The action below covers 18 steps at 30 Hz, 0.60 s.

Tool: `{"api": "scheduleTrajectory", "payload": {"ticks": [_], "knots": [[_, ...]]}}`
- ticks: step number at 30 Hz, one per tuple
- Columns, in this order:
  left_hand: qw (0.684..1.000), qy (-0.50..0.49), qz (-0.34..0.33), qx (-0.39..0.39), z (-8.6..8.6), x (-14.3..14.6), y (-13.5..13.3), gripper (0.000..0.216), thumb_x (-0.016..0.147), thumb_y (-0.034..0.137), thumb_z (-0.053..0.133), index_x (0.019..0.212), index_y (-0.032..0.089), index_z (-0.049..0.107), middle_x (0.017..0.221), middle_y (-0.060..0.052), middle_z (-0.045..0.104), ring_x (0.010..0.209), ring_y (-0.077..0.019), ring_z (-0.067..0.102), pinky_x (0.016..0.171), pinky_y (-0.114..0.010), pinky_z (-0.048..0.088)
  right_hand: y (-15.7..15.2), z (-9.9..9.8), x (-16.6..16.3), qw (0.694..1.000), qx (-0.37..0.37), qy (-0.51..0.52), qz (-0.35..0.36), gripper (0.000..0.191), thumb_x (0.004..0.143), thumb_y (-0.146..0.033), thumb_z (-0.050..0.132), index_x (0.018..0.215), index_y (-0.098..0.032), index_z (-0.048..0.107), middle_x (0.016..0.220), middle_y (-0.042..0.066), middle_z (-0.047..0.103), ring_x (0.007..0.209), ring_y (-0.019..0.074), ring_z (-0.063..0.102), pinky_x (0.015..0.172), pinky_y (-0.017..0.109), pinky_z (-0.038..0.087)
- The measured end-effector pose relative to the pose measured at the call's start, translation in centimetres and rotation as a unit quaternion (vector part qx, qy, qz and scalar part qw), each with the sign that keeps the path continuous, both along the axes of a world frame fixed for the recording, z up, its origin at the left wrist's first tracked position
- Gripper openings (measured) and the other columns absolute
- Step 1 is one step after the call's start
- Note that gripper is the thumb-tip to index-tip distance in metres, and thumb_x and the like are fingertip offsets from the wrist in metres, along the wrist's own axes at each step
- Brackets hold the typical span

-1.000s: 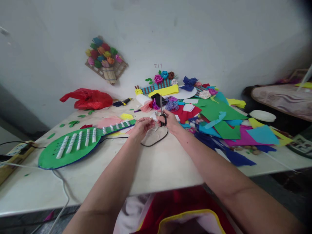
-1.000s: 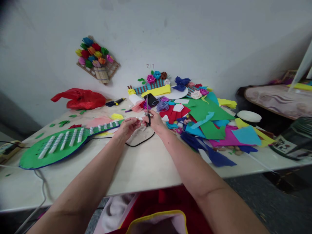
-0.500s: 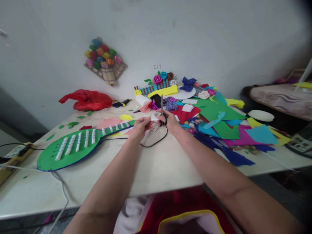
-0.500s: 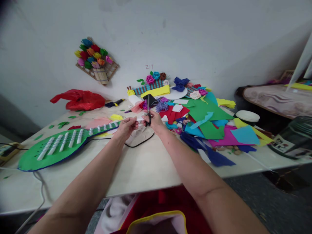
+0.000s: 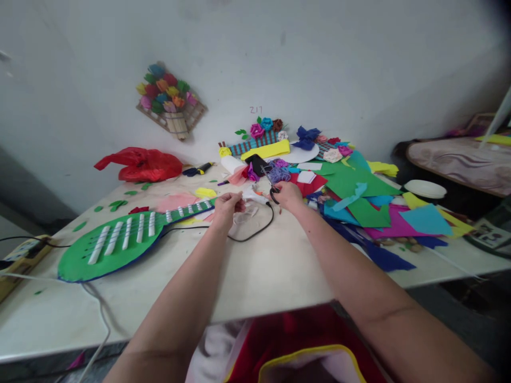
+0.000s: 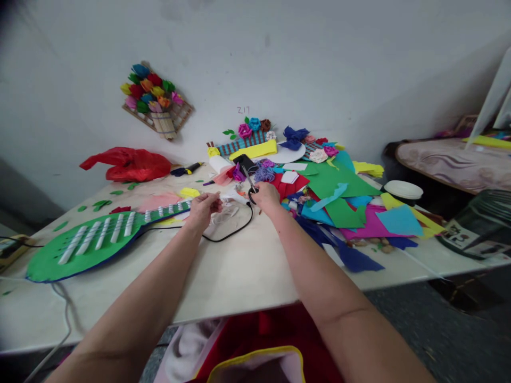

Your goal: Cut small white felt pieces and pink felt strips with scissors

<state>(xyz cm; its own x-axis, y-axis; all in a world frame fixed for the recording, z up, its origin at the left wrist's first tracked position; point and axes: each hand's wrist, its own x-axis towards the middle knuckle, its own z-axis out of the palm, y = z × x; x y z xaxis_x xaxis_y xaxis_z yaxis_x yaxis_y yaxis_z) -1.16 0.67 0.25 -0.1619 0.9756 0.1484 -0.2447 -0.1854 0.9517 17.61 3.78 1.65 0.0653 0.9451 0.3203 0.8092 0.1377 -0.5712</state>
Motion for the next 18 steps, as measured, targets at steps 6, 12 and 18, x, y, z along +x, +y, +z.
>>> {"api": "scheduleTrajectory", "payload": {"ticks": [6,12,18], "knots": [[0.999,-0.041,-0.007,-0.009,0.0,-0.2,0.0,0.031,0.049,0.031,0.076,0.064,0.011,0.058,0.053,-0.004,0.062,0.045,-0.0118,0.057,0.047,-0.023,0.046,-0.4,0.4,0.3,0.984,-0.045,-0.171,-0.035,0.031,0.073,-0.031,0.057,0.097,-0.014,0.066,0.095,0.015,0.067,0.09,0.0255,0.062,0.07,0.031,0.044],[0.999,-0.039,-0.015,-0.005,-0.2,-0.4,0.3,0.035,0.051,0.032,0.076,0.073,0.01,0.06,0.055,-0.003,0.062,0.046,-0.0107,0.057,0.048,-0.023,0.047,0.0,0.1,1.0,0.974,-0.108,-0.198,-0.022,0.03,0.067,-0.032,0.064,0.092,-0.016,0.07,0.094,0.013,0.068,0.087,0.023,0.062,0.067,0.028,0.044],[1.0,-0.023,-0.01,-0.001,-0.1,-0.4,0.3,0.038,0.049,0.037,0.078,0.067,0.011,0.058,0.053,-0.001,0.06,0.044,-0.0097,0.055,0.047,-0.023,0.046,-0.3,0.6,1.1,0.978,-0.028,-0.208,-0.01,0.024,0.076,-0.025,0.054,0.092,-0.018,0.07,0.1,0.013,0.066,0.094,0.0264,0.059,0.07,0.031,0.043]]}}
